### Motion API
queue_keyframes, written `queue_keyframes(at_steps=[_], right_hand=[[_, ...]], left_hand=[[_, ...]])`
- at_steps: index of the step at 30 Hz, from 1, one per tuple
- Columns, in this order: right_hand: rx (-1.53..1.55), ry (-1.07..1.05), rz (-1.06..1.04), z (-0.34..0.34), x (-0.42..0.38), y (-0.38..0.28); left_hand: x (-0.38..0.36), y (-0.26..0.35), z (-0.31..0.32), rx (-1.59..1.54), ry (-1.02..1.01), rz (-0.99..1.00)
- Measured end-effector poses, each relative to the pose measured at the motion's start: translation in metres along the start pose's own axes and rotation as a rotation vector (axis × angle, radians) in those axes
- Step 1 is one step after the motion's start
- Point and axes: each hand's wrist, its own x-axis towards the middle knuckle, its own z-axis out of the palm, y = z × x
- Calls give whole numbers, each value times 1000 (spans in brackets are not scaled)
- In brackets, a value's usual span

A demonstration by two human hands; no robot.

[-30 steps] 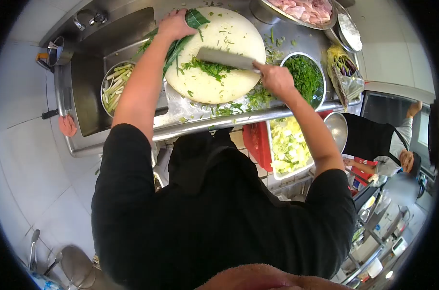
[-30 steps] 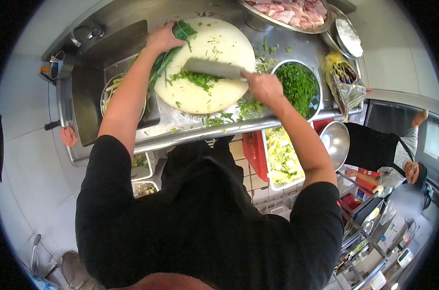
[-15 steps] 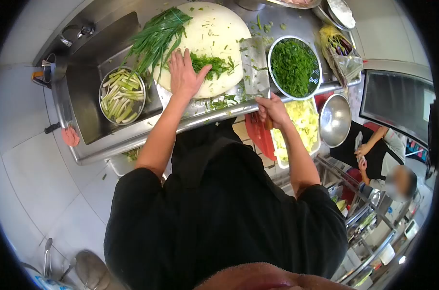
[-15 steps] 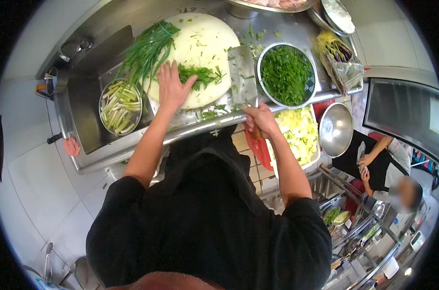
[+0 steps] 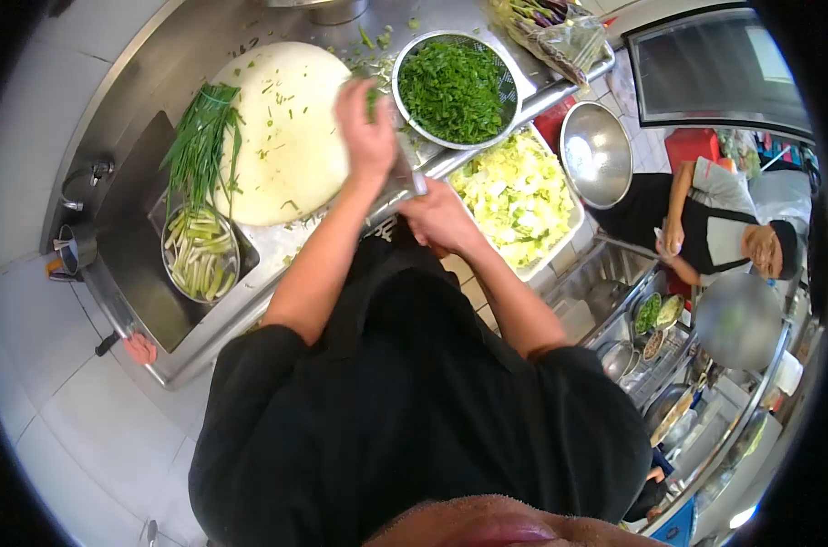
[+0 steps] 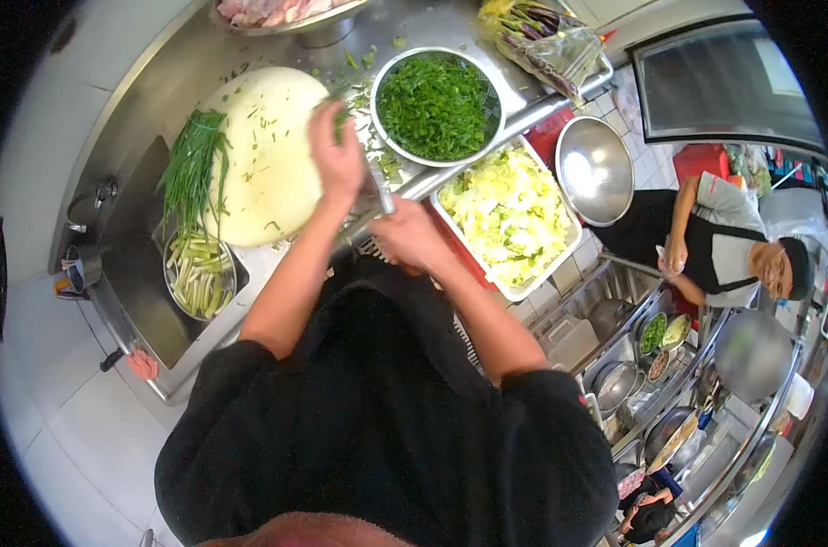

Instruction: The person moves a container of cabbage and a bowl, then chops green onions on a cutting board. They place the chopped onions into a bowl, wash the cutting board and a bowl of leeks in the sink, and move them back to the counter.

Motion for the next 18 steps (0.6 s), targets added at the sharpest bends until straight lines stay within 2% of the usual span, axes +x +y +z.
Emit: queue_keyframes(at_steps=[1, 3, 4, 6, 9, 12, 16, 18], right_hand=[[23, 123, 5, -14, -12, -7], [79, 332, -11, -37, -27, -17], [114, 423, -29, -49, -27, -19], [11, 506, -53, -82, -19, -2], [44, 578, -93, -104, -25, -4], [80, 640, -101, -120, -26, -1], [43, 688, -89, -137, -28, -2], [32, 716, -85, -140, -29, 0]], left_hand=[[6, 23, 29, -93, -34, 28], [13, 15, 91, -176, -104, 189], [16, 6, 112, -164, -198, 123], [15, -8, 130, 320, -396, 132], [6, -19, 137, 519, -422, 147], [6, -17, 152, 594, -676, 238], [2, -19, 169, 715, -891, 327], [3, -17, 172, 766, -987, 282]])
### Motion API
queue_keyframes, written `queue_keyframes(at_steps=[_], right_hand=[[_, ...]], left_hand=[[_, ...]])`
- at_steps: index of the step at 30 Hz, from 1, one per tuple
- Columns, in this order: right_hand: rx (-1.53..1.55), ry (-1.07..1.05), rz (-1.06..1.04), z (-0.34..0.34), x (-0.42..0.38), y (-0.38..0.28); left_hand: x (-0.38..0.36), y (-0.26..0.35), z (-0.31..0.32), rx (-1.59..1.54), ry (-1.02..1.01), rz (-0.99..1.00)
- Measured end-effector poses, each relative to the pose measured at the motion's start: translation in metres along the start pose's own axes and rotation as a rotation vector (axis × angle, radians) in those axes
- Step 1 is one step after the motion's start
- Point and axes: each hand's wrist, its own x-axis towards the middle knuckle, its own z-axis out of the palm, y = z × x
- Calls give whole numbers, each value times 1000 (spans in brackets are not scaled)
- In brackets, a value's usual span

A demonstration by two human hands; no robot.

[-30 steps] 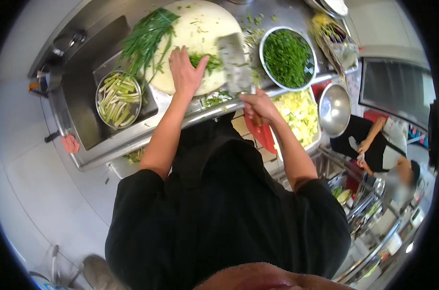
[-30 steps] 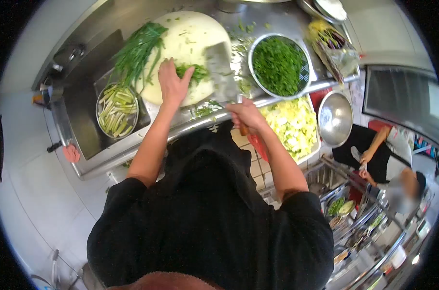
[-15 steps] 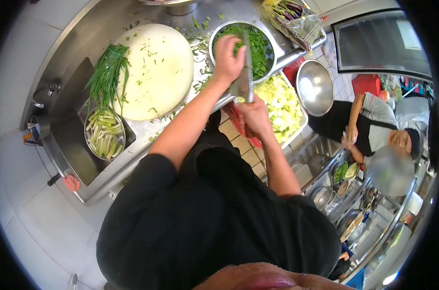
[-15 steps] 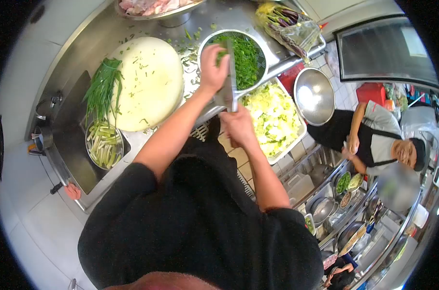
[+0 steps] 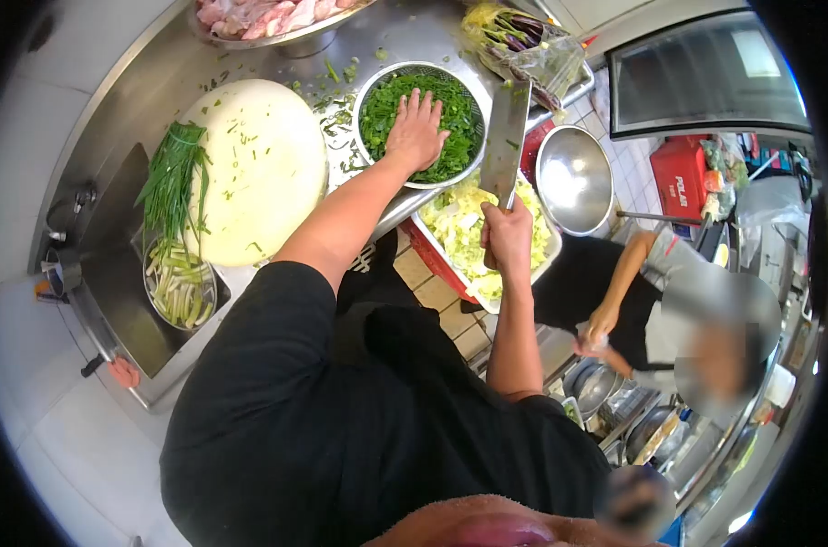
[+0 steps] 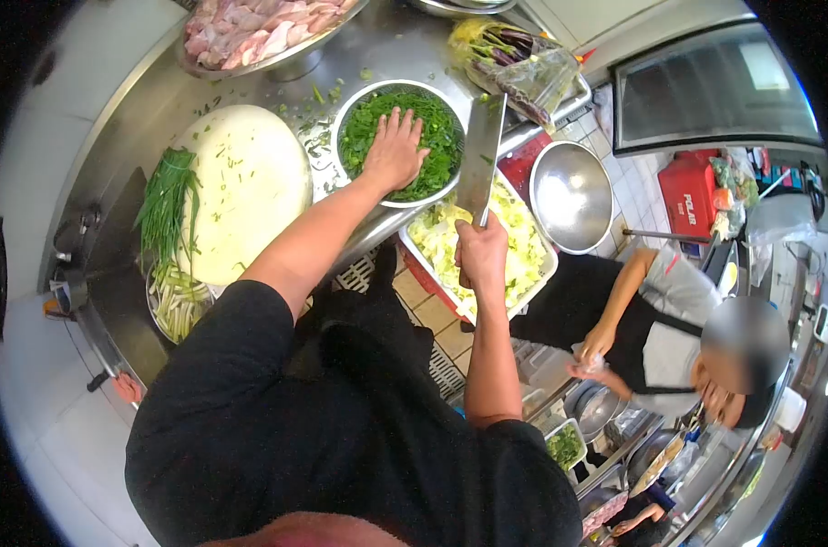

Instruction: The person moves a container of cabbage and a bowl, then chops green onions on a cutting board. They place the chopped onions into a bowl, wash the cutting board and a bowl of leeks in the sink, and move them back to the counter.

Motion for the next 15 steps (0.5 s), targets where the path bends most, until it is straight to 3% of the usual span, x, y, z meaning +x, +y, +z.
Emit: queue_keyframes(at_steps=[3, 4, 9, 11, 14, 15], right_hand=[[9, -14, -54, 0, 5, 2], [-30, -3, -55, 0, 4, 1], [-44, 12, -118, 7, 12, 14], [-32, -6, -149, 20, 1, 7], [-54, -107, -197, 44, -8, 0], [-73, -141, -193, 55, -14, 1]], left_hand=[[-8, 2, -29, -64, -78, -25], [-16, 2, -35, -115, 41, -5], [-8, -20, -50, -100, 135, 108], [-29, -47, -64, -319, 302, 154], [-88, -115, -146, -291, 204, -114], [-104, -161, -137, -414, 307, -260]])
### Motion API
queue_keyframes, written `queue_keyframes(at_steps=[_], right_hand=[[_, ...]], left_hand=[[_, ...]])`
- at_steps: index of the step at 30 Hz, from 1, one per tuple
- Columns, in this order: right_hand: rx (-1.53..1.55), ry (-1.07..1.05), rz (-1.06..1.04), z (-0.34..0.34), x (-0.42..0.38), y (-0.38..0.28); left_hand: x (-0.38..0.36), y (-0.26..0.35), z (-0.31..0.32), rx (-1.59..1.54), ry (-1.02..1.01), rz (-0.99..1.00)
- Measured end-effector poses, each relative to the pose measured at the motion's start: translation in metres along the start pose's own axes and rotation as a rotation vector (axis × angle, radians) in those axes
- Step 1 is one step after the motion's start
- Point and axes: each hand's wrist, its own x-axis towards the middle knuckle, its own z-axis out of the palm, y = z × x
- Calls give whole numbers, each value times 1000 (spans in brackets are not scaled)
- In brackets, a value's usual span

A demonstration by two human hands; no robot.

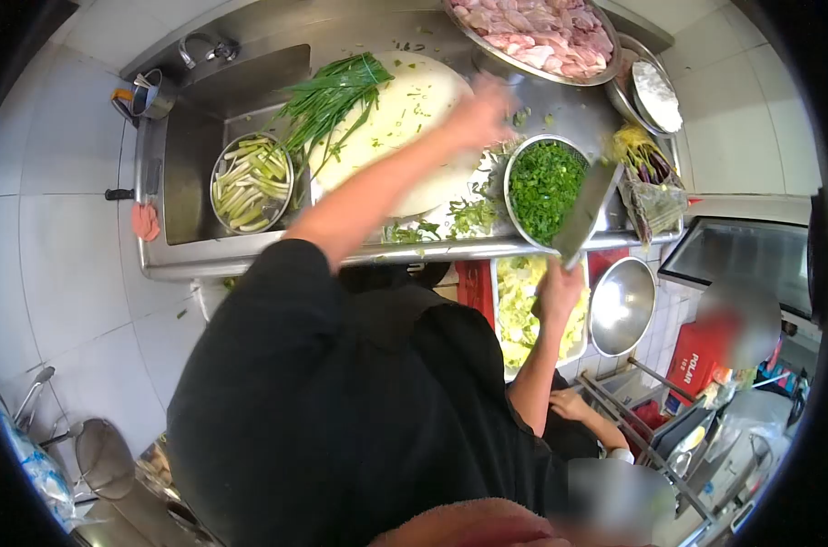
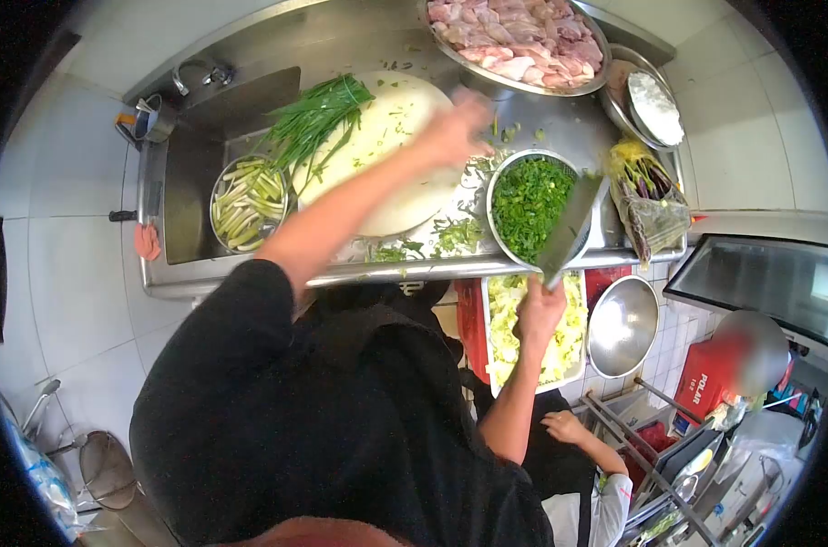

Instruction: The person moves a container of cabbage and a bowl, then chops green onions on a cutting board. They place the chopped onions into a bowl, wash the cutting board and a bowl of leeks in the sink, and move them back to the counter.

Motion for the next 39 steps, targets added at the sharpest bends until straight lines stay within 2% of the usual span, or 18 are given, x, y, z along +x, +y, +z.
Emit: queue_keyframes(at_steps=[1, 2, 3, 5, 8, 11, 12, 14, 17, 21, 24, 25, 27, 28, 31, 32, 35, 39], right_hand=[[-9, -29, -7, 12, 4, -1], [-151, -73, -118, 23, 17, 19], [-208, -111, -182, 38, 13, 9], [-415, -212, -157, 79, 5, -26], [-621, -163, -315, 138, 5, -48], [-780, -131, -458, 177, 26, -38], [-832, -127, -508, 181, 25, -36], [-931, -116, -611, 189, 27, -36], [-377, -275, -680, 226, 12, -50], [116, -529, -559, 307, -29, -69], [-68, -312, -721, 331, -65, -63], [-68, -352, -699, 328, -67, -60], [-64, -434, -647, 322, -73, -52], [-168, -289, -832, 327, -70, -40], [-289, -649, -717, 305, -57, -48], [-367, -631, -830, 294, -52, -61], [-302, -417, -794, 271, -37, -101], [-80, -385, -912, 283, -32, -132]], left_hand=[[-8, -53, -19, 144, 211, -30], [-27, -73, -71, 306, 239, -185], [-35, -83, -117, 373, 32, -509], [-59, -138, -120, 512, 37, -636], [-75, -175, -113, 413, 153, -592], [-75, -200, -142, 284, -27, -731], [-82, -202, -153, 288, 24, -721], [-97, -203, -170, 37, 81, -697], [-133, -161, -178, -561, 181, -639], [-165, -103, -155, -1123, 207, -570], [-178, -102, -110, -1430, 234, -492], [-184, -99, -103, -1452, 240, -501], [-193, -94, -93, -1383, 234, -515], [-194, -93, -93, -1347, 232, -516], [-191, -108, -86, -1259, 285, -497], [-191, -108, -90, -1208, 322, -529], [-184, -114, -108, -838, 255, -575], [-188, -86, -108, -796, 248, -567]])
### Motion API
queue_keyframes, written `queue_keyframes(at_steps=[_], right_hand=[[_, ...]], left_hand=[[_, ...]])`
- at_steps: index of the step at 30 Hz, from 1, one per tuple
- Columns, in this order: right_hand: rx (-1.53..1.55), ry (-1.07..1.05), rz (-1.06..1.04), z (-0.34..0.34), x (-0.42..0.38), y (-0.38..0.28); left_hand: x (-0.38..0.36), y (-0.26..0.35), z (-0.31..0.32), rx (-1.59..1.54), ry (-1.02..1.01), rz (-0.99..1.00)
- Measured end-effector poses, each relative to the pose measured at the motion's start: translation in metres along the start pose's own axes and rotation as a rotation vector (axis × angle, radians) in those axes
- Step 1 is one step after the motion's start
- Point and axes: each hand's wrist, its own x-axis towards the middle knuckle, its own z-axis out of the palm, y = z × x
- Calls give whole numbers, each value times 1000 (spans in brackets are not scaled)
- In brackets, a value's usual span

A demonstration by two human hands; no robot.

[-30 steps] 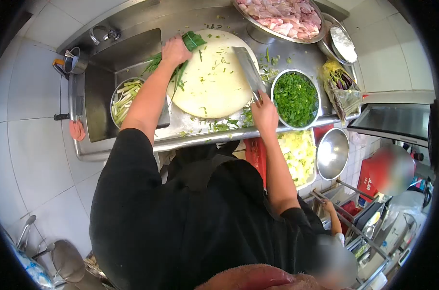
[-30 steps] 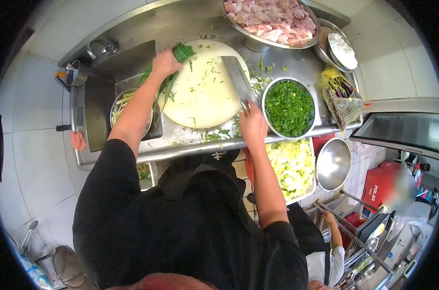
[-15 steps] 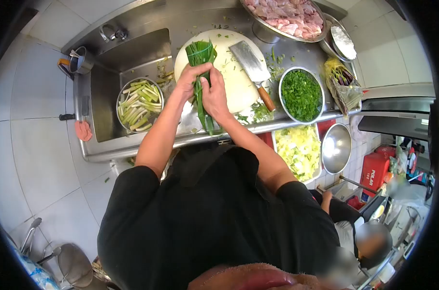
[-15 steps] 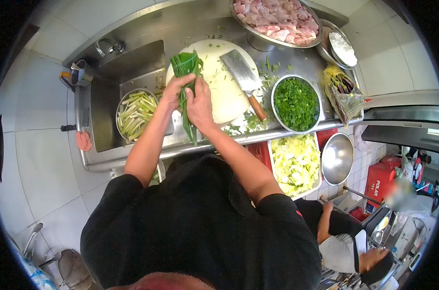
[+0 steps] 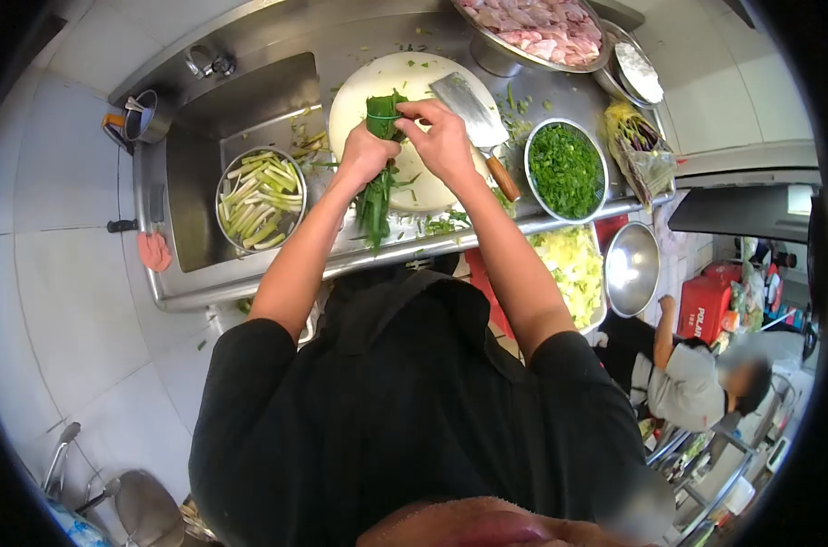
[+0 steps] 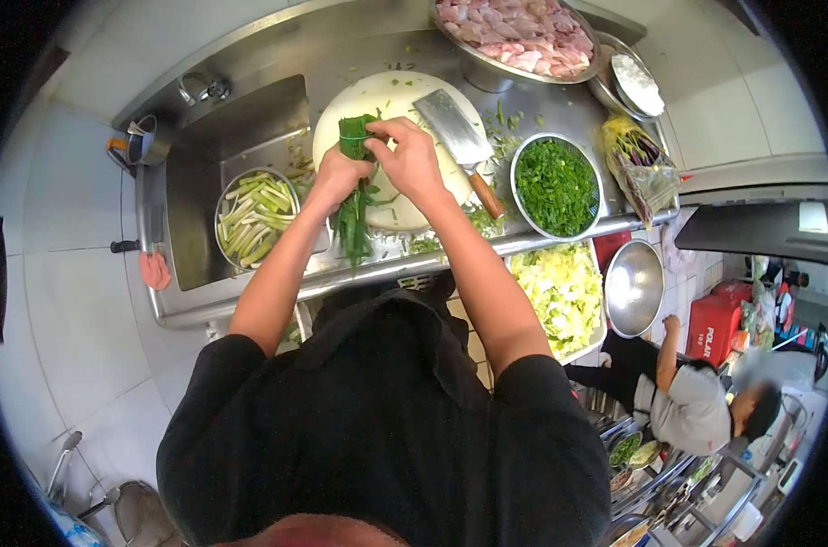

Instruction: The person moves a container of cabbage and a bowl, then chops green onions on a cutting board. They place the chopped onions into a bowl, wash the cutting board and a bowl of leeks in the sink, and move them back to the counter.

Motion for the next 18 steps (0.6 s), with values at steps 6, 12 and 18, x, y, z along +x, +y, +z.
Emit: queue_keyframes(at_steps=[6, 12, 18], right_hand=[[-183, 5, -181, 7, -18, 28], [973, 113, 521, -53, -45, 77], [212, -81, 632, -76, -53, 31]], left_hand=[[-8, -8, -6, 314, -99, -3], [8, -6, -37, 1161, -155, 88], [40, 37, -48, 628, -17, 291]])
